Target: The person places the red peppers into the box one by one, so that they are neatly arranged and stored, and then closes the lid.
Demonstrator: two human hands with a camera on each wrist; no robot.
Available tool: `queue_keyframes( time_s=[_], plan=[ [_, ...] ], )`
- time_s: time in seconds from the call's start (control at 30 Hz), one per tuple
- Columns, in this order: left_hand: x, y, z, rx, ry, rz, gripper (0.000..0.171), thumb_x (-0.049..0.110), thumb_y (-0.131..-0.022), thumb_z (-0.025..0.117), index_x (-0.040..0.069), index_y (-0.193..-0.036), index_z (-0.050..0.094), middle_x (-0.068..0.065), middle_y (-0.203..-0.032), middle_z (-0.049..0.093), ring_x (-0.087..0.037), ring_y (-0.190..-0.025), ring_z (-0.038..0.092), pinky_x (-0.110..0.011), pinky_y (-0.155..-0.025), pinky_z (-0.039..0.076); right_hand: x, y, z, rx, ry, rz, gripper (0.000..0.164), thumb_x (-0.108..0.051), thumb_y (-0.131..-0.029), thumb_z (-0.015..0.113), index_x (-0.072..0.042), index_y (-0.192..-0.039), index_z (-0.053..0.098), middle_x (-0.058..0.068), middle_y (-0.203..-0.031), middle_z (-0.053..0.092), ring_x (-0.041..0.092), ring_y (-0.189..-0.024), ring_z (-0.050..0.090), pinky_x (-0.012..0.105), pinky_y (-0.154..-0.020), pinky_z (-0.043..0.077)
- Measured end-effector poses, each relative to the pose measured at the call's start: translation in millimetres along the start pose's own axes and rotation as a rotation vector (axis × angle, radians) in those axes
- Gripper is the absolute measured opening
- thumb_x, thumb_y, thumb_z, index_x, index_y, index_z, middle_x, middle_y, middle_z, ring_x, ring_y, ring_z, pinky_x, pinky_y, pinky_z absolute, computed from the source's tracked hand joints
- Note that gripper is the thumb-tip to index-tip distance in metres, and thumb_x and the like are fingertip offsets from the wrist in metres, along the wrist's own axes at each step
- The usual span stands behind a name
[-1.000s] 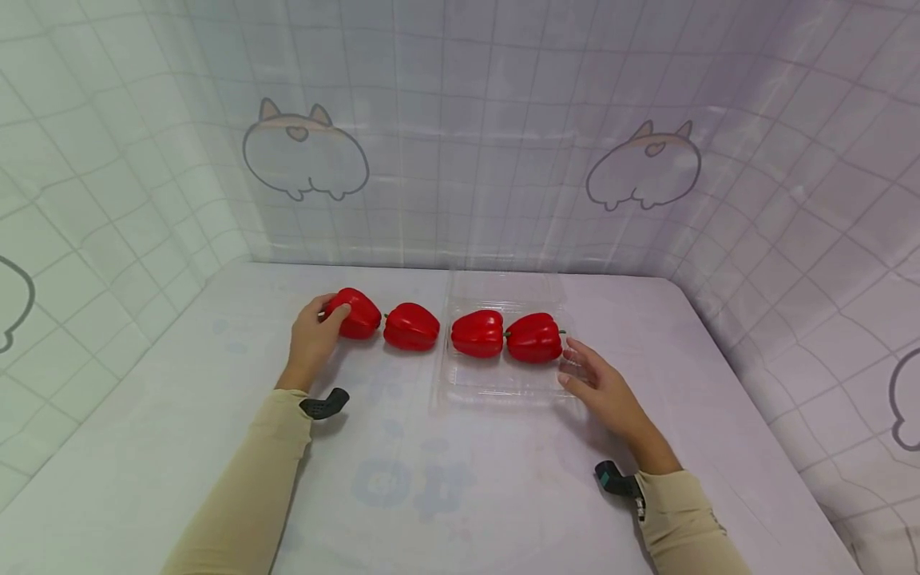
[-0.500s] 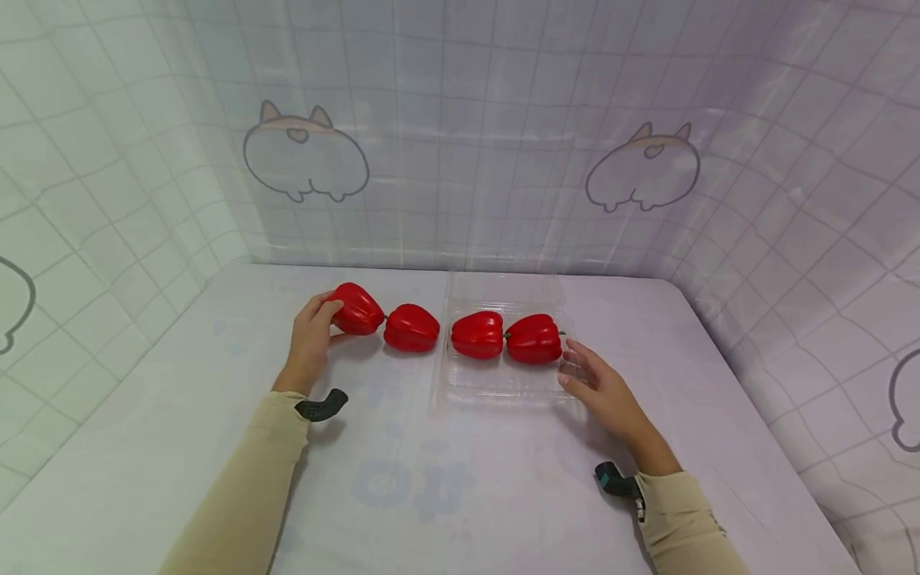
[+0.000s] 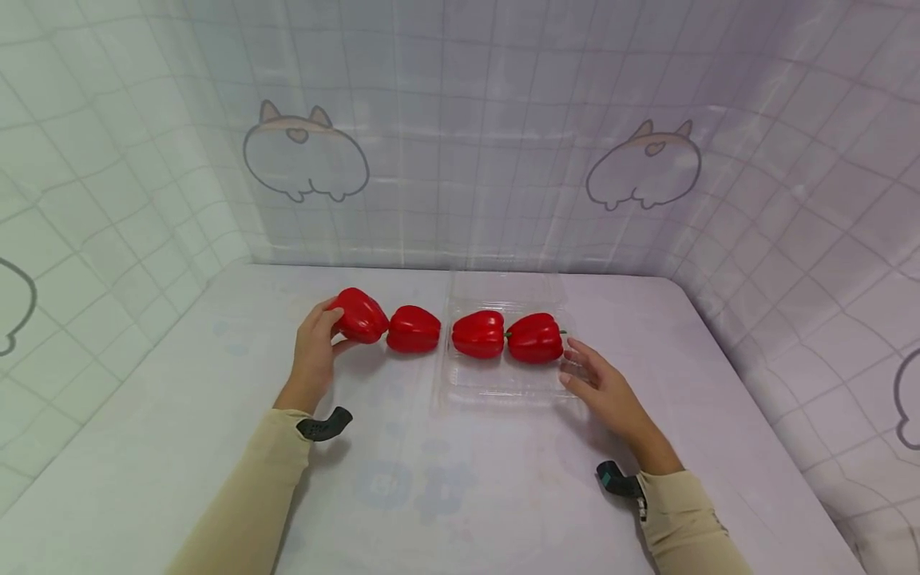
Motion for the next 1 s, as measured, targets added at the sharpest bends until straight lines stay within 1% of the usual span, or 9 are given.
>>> queue_keyframes(
  time_s=[0.1,0.17,0.27,0.43,0.53,0.67,0.77,0.87,1.0],
  plan=[
    [0.3,3.9,0.6,0.016,0.023,-0.028,0.044,0.029,-0.103,0.047,0.012,-0.143,0.049,-0.006,-0.137,0.052,-0.025,-0.118,0.052,-0.030,-0.089,0.055,0,0,0,-0.002,-0.008,-0.002,0.067,-0.029,-0.102,0.060,-0.013,-0.158,0.028,0.021,-0.149,0.047,0.037,-0.133,0.050,0.021,-0.095,0.047],
    [1.4,6.1,2.7,0.021,0.051,-0.038,0.044,0.029,-0.103,0.046,0.013,-0.144,0.048,-0.005,-0.138,0.051,-0.025,-0.119,0.053,-0.031,-0.090,0.055,0,1,-1,-0.002,-0.009,-0.002,0.067,-0.028,-0.102,0.060,-0.013,-0.158,0.028,0.022,-0.149,0.047,0.037,-0.133,0.051,0.019,-0.094,0.046],
    [4.2,8.2,7.4,0.017,0.095,-0.036,0.043,0.028,-0.104,0.045,0.013,-0.143,0.048,-0.005,-0.137,0.052,-0.026,-0.118,0.055,-0.030,-0.089,0.055,-1,1,-1,0.001,-0.003,0.000,0.067,-0.029,-0.101,0.060,-0.013,-0.158,0.028,0.021,-0.149,0.047,0.036,-0.133,0.051,0.022,-0.095,0.047],
    [9.0,10.5,16.5,-0.022,0.177,-0.032,0.041,0.026,-0.104,0.043,0.011,-0.142,0.048,-0.008,-0.135,0.053,-0.026,-0.111,0.058,-0.028,-0.086,0.056,0,-1,-1,-0.005,0.006,-0.003,0.067,-0.028,-0.102,0.060,-0.013,-0.159,0.028,0.021,-0.150,0.046,0.036,-0.133,0.050,0.031,-0.098,0.048],
    [11.4,12.1,21.0,-0.053,0.191,-0.026,0.041,0.027,-0.103,0.048,0.011,-0.141,0.048,-0.007,-0.135,0.053,-0.026,-0.113,0.057,-0.028,-0.086,0.056,0,-1,0,-0.008,0.002,-0.005,0.067,-0.028,-0.102,0.060,-0.013,-0.159,0.027,0.022,-0.150,0.046,0.037,-0.133,0.050,0.027,-0.097,0.047],
    [13.9,13.3,27.2,-0.104,0.165,-0.012,0.046,0.029,-0.101,0.056,0.011,-0.142,0.047,-0.007,-0.138,0.051,-0.027,-0.121,0.053,-0.030,-0.090,0.055,0,-1,0,-0.010,-0.012,-0.018,0.067,-0.026,-0.102,0.060,-0.012,-0.159,0.027,0.023,-0.150,0.045,0.039,-0.133,0.050,0.019,-0.095,0.045],
    [15.1,15.0,32.5,-0.139,0.119,0.005,0.050,0.028,-0.100,0.060,0.014,-0.145,0.045,-0.005,-0.141,0.049,-0.025,-0.126,0.049,-0.031,-0.093,0.054,-1,-1,-1,-0.013,-0.025,-0.026,0.067,-0.023,-0.102,0.060,-0.011,-0.159,0.027,0.024,-0.150,0.045,0.040,-0.133,0.050,0.016,-0.095,0.043],
    [16.8,18.6,38.5,-0.161,0.070,0.035,0.056,0.025,-0.098,0.064,0.020,-0.149,0.042,-0.003,-0.143,0.047,-0.024,-0.129,0.047,-0.036,-0.097,0.052,-3,0,0,-0.016,-0.025,-0.026,0.067,-0.022,-0.102,0.060,-0.011,-0.159,0.026,0.024,-0.150,0.045,0.039,-0.133,0.050,0.018,-0.095,0.044],
    [17.8,21.9,46.4,-0.160,0.037,0.060,0.066,0.022,-0.095,0.068,0.027,-0.152,0.036,-0.003,-0.146,0.044,-0.024,-0.132,0.044,-0.043,-0.100,0.050,-5,0,0,-0.015,-0.019,-0.021,0.067,-0.023,-0.102,0.060,-0.012,-0.159,0.026,0.023,-0.150,0.045,0.038,-0.133,0.050,0.022,-0.097,0.045]
  ],
)
Point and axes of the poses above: each hand's wrist, its own y-axis away from the middle knuckle, its own z-axis out of the palm, x = y × z, the point moved 2 cm from there along -y, towards the middle knuckle
